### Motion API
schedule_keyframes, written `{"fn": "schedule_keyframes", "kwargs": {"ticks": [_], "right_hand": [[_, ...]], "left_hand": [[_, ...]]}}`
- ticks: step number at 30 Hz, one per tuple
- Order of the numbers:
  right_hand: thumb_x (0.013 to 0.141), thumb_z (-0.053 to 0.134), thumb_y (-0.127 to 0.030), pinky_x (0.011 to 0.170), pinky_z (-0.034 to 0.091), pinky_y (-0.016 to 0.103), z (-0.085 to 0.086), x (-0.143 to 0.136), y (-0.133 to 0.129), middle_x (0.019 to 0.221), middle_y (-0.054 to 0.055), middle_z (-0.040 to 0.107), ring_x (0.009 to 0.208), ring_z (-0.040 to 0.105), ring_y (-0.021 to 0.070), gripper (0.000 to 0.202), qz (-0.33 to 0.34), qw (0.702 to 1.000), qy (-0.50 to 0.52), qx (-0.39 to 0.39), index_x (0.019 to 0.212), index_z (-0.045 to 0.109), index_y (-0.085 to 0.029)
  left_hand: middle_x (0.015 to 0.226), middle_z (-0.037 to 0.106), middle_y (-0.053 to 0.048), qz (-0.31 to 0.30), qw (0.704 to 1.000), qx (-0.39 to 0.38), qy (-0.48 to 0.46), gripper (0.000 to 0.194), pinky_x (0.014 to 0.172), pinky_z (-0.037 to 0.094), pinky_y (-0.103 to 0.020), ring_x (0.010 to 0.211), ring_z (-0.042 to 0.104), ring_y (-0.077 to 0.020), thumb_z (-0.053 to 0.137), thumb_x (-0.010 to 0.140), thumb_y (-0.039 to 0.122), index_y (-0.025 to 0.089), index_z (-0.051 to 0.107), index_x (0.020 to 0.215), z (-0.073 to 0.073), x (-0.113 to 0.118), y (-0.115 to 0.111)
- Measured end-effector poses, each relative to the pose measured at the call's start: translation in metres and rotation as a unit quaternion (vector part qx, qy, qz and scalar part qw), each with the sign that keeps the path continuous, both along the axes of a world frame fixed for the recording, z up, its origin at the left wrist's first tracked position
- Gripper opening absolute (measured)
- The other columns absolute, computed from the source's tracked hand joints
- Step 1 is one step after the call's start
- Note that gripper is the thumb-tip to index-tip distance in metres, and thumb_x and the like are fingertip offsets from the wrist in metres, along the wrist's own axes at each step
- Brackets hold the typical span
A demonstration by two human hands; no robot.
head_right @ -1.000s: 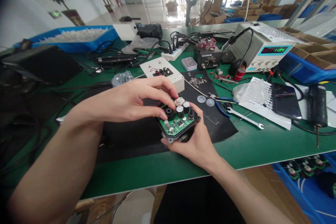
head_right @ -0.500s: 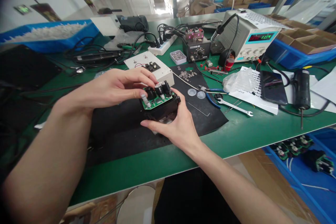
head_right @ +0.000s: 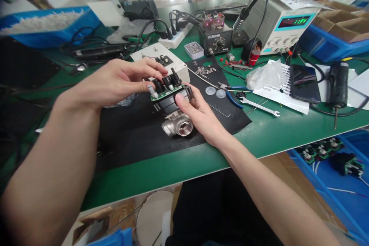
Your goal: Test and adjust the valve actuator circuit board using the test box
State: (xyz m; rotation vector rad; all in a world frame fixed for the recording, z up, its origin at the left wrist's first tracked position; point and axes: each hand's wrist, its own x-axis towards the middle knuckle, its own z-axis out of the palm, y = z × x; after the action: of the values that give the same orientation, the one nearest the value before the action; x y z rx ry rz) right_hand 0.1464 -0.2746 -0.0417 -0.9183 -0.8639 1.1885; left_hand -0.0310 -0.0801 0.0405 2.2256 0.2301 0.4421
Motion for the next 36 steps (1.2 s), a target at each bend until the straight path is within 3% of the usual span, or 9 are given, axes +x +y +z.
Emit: {"fn": "schedule_keyframes", "kwargs": {"ticks": [9, 16, 31, 36], "right_hand": [[0.108, 0.072, -0.056, 0.115, 0.059, 0.042, -0.0040, -0.0030, 0.0022, 0.149, 0.000, 0.069, 0.131, 0.070, 0.0259, 0.054, -0.014, 1.000, -0.002, 0.009, 0.154, 0.058, -0.032], [0.110, 0.071, -0.051, 0.113, 0.059, 0.039, -0.0050, -0.0040, 0.0027, 0.137, 0.000, 0.073, 0.124, 0.071, 0.0245, 0.050, -0.015, 0.999, 0.010, 0.030, 0.153, 0.057, -0.031], [0.108, 0.072, -0.055, 0.112, 0.058, 0.039, -0.0057, -0.0050, 0.0028, 0.136, 0.000, 0.072, 0.124, 0.070, 0.0247, 0.053, -0.024, 0.999, 0.002, 0.029, 0.153, 0.058, -0.031], [0.108, 0.073, -0.057, 0.115, 0.057, 0.038, -0.0029, -0.0048, 0.0017, 0.136, 0.001, 0.072, 0.126, 0.069, 0.0245, 0.054, -0.025, 1.000, -0.002, 0.019, 0.153, 0.058, -0.031]], "left_hand": [[0.135, 0.080, -0.010, 0.037, 0.999, -0.022, -0.003, 0.036, 0.112, 0.060, -0.046, 0.132, 0.072, -0.0309, 0.090, 0.092, 0.055, 0.025, 0.089, 0.111, -0.0024, 0.0015, -0.0033], [0.135, 0.080, -0.009, 0.037, 0.999, 0.019, -0.002, 0.035, 0.114, 0.057, -0.042, 0.131, 0.072, -0.0278, 0.087, 0.095, 0.055, 0.025, 0.089, 0.114, -0.0055, 0.0018, 0.0011], [0.136, 0.079, -0.008, 0.030, 0.999, 0.014, -0.002, 0.037, 0.115, 0.054, -0.036, 0.127, 0.072, -0.0240, 0.087, 0.096, 0.055, 0.024, 0.088, 0.117, -0.0060, 0.0009, 0.0015], [0.135, 0.079, -0.009, 0.033, 0.999, 0.006, -0.005, 0.030, 0.115, 0.053, -0.034, 0.125, 0.072, -0.0229, 0.088, 0.097, 0.047, 0.024, 0.088, 0.116, -0.0057, 0.0015, 0.0003]]}}
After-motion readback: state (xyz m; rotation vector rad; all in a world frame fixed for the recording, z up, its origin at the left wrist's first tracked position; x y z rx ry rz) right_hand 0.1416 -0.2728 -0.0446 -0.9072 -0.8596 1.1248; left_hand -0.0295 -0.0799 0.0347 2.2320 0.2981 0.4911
